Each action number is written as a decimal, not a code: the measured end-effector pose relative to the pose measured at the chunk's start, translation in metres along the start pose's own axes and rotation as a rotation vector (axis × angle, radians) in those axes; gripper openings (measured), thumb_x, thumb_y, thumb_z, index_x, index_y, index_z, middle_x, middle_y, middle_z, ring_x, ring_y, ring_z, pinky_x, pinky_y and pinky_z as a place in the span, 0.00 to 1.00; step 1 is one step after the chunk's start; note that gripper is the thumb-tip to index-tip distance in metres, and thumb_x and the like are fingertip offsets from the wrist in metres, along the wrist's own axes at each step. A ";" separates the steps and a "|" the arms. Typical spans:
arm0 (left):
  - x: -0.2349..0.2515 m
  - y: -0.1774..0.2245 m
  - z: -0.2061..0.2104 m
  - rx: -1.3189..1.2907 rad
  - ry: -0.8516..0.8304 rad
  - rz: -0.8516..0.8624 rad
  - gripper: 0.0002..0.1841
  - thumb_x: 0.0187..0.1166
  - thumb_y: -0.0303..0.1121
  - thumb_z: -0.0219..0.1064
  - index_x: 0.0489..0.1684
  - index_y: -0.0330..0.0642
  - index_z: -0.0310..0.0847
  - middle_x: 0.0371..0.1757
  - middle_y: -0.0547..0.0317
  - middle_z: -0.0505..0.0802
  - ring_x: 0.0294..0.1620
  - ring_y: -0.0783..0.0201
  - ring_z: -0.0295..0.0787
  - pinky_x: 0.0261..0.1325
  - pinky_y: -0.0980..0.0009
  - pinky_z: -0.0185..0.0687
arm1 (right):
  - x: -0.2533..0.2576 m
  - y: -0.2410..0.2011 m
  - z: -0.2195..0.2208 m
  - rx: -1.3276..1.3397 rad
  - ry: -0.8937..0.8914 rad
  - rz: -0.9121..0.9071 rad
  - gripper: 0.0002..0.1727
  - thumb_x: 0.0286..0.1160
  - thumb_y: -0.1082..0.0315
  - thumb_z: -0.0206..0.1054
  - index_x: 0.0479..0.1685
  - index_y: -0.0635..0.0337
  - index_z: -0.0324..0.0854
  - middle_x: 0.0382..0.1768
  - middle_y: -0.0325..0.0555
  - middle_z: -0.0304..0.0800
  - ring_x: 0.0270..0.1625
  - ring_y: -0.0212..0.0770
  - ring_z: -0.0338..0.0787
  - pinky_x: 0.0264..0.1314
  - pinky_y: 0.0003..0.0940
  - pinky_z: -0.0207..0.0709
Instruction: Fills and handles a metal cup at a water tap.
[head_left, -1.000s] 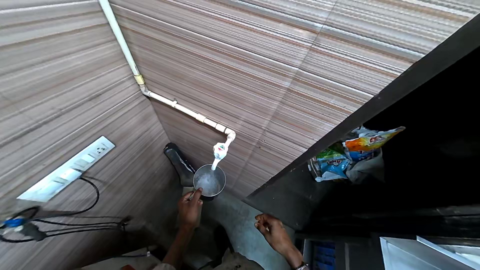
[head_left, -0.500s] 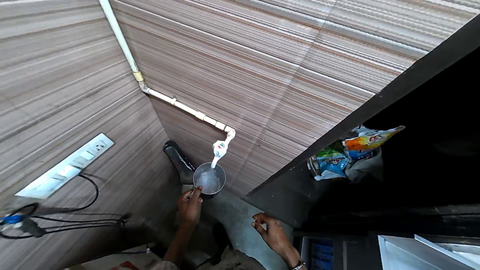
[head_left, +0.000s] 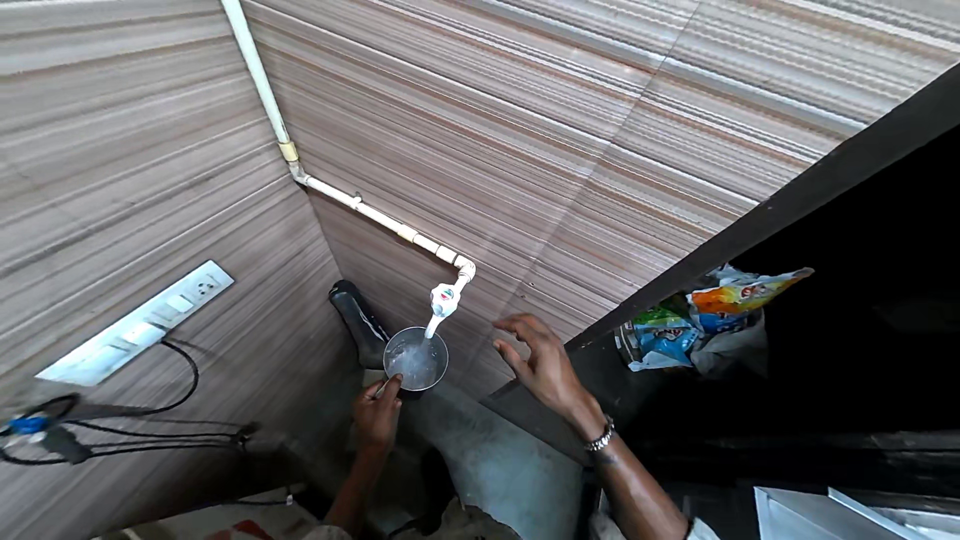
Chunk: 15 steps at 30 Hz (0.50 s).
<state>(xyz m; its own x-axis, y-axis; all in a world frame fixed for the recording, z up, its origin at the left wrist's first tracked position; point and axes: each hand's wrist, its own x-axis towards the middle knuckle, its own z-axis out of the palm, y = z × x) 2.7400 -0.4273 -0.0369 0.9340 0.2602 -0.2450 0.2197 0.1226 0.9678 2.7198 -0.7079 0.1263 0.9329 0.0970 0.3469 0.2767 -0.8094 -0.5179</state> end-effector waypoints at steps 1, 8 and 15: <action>0.000 -0.001 0.000 0.005 0.007 0.005 0.19 0.75 0.32 0.74 0.11 0.39 0.78 0.14 0.59 0.82 0.14 0.65 0.79 0.22 0.69 0.82 | 0.015 -0.008 -0.004 0.003 0.002 -0.043 0.18 0.83 0.53 0.68 0.65 0.48 0.86 0.63 0.36 0.87 0.62 0.33 0.88 0.63 0.35 0.86; -0.003 -0.002 0.003 0.030 0.026 -0.005 0.21 0.73 0.33 0.77 0.09 0.39 0.76 0.13 0.58 0.82 0.14 0.64 0.80 0.22 0.67 0.82 | 0.090 -0.052 -0.007 -0.084 -0.160 -0.273 0.23 0.86 0.55 0.64 0.75 0.51 0.81 0.75 0.43 0.82 0.76 0.43 0.81 0.76 0.42 0.78; -0.004 -0.001 0.005 0.047 0.018 -0.017 0.20 0.74 0.36 0.76 0.12 0.39 0.78 0.15 0.58 0.83 0.17 0.64 0.81 0.25 0.66 0.83 | 0.121 -0.059 0.009 -0.333 -0.507 -0.401 0.23 0.90 0.59 0.57 0.81 0.45 0.77 0.83 0.44 0.73 0.85 0.52 0.70 0.82 0.49 0.71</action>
<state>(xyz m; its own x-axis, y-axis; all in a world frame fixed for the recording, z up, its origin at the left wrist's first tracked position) 2.7372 -0.4328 -0.0369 0.9249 0.2759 -0.2616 0.2486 0.0816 0.9652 2.8187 -0.6435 0.1919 0.7889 0.6144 0.0136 0.6105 -0.7808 -0.1330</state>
